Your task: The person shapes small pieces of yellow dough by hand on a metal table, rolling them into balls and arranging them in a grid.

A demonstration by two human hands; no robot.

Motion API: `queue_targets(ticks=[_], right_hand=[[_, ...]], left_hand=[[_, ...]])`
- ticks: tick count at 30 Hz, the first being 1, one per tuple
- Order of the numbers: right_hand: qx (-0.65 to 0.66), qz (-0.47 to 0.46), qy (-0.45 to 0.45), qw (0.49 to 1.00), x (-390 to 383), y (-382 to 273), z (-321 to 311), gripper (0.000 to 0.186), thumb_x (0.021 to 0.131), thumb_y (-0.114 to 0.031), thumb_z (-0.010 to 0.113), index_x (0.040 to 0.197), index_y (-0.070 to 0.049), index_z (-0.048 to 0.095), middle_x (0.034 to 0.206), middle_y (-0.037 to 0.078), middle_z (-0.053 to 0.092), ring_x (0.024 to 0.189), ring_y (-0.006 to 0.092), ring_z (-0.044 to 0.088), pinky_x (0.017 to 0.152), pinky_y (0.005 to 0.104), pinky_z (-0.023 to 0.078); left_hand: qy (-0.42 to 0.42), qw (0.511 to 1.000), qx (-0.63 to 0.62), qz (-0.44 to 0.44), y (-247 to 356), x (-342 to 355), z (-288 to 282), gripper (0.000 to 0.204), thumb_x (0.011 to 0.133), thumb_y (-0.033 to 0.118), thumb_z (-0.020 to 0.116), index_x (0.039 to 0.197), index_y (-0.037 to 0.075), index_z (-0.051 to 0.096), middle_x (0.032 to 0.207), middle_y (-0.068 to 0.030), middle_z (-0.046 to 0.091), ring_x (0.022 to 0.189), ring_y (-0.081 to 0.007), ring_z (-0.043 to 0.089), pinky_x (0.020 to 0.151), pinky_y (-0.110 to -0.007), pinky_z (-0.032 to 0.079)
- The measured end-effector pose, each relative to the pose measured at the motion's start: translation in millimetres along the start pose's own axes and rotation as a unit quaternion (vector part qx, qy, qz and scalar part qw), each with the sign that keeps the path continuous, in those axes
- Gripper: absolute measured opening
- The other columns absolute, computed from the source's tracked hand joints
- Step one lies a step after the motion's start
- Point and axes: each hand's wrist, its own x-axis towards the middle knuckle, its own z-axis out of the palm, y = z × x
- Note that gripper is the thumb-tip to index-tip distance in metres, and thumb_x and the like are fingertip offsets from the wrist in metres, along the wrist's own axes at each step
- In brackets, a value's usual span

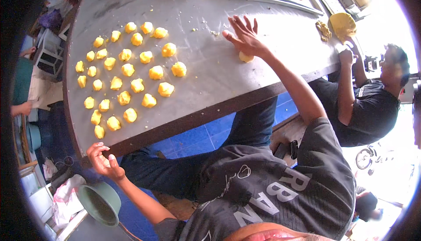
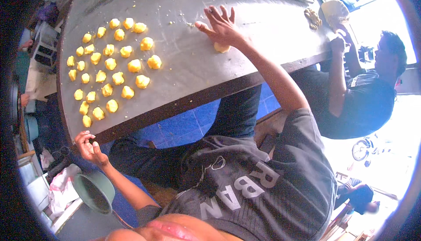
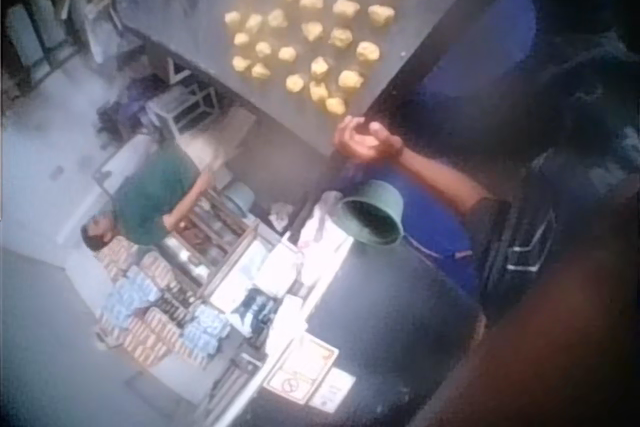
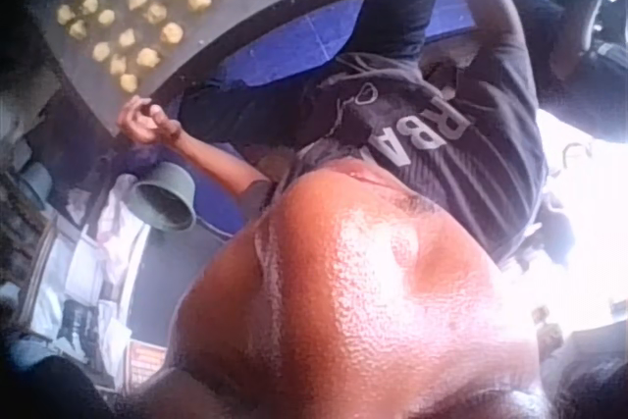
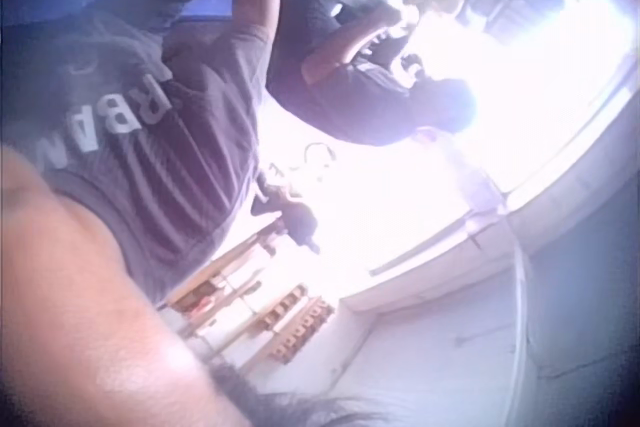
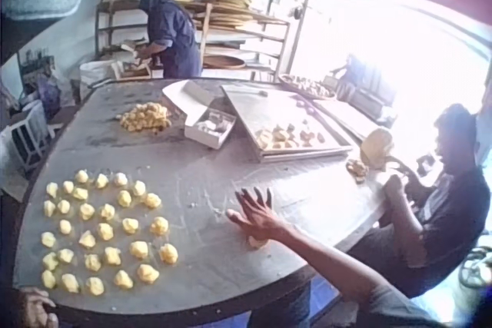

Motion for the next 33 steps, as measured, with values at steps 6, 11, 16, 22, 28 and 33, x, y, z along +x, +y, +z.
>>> queue_targets(ticks=[6, 11, 16, 22, 28, 33], right_hand=[[-0.056, -0.017, -0.003, 0.998, 4.1, -4.4, 4.1, 0.084, 0.084, -0.070, 0.024, 0.140, -0.008, 0.024, 0.146, 0.016, 0.018, 0.136, 0.0373, 0.002, 0.107, 0.0529, -0.008], [-0.036, 0.029, 0.023, 0.999, -5.5, 10.0, 0.5, 0.078, 0.086, -0.065, 0.025, 0.140, -0.008, 0.023, 0.144, 0.016, 0.021, 0.135, 0.0335, 0.011, 0.107, 0.0528, -0.005], [0.135, 0.016, 0.115, 0.984, -6.4, 4.7, -17.1, 0.071, 0.089, -0.059, 0.026, 0.136, -0.006, 0.029, 0.138, 0.017, 0.029, 0.133, 0.0319, 0.018, 0.108, 0.0506, 0.001], [0.017, -0.063, 0.088, 0.994, 2.3, 1.0, -6.4, 0.074, 0.087, -0.063, 0.028, 0.136, -0.007, 0.031, 0.142, 0.020, 0.025, 0.135, 0.0363, 0.010, 0.107, 0.0521, -0.006], [0.264, -0.090, 0.068, 0.958, -3.0, 3.2, -44.9, 0.052, 0.088, -0.042, 0.052, 0.124, -0.006, 0.045, 0.123, 0.014, 0.047, 0.119, 0.0292, 0.042, 0.103, 0.0429, 0.030], [-0.011, -0.143, -0.218, 0.965, -46.3, -0.8, -81.6, 0.059, 0.077, -0.030, 0.068, 0.127, -0.009, 0.043, 0.128, 0.012, 0.046, 0.119, 0.0275, 0.044, 0.101, 0.0386, 0.037]], left_hand=[[0.002, 1.000, 0.000, 0.002, -3.0, -0.9, 1.2, 0.028, 0.073, 0.023, 0.052, 0.085, -0.002, 0.050, 0.090, -0.0145, 0.046, 0.088, -0.0243, 0.047, 0.071, -0.034, 0.041], [0.009, 1.000, -0.004, -0.008, 0.4, -0.5, 3.4, 0.029, 0.073, 0.023, 0.052, 0.085, -0.002, 0.050, 0.089, -0.0141, 0.046, 0.088, -0.0243, 0.047, 0.072, -0.034, 0.041], [0.017, 1.000, -0.009, -0.009, -9.0, -6.8, 0.9, 0.029, 0.071, 0.022, 0.052, 0.086, -0.003, 0.050, 0.089, -0.0142, 0.046, 0.088, -0.0246, 0.047, 0.073, -0.035, 0.041], [0.020, 1.000, -0.015, -0.015, -0.5, -1.9, 3.4, 0.029, 0.069, 0.020, 0.052, 0.087, -0.003, 0.050, 0.089, -0.0145, 0.046, 0.088, -0.0251, 0.047, 0.073, -0.035, 0.041], [0.025, 0.999, -0.026, -0.006, -5.3, -2.6, 2.7, 0.029, 0.070, 0.020, 0.052, 0.087, -0.003, 0.050, 0.089, -0.0143, 0.046, 0.087, -0.0249, 0.047, 0.069, -0.033, 0.042], [0.011, 1.000, -0.027, -0.009, -7.3, -3.5, 0.1, 0.028, 0.072, 0.019, 0.054, 0.088, -0.003, 0.050, 0.089, -0.0139, 0.046, 0.085, -0.0232, 0.047, 0.065, -0.032, 0.043]])
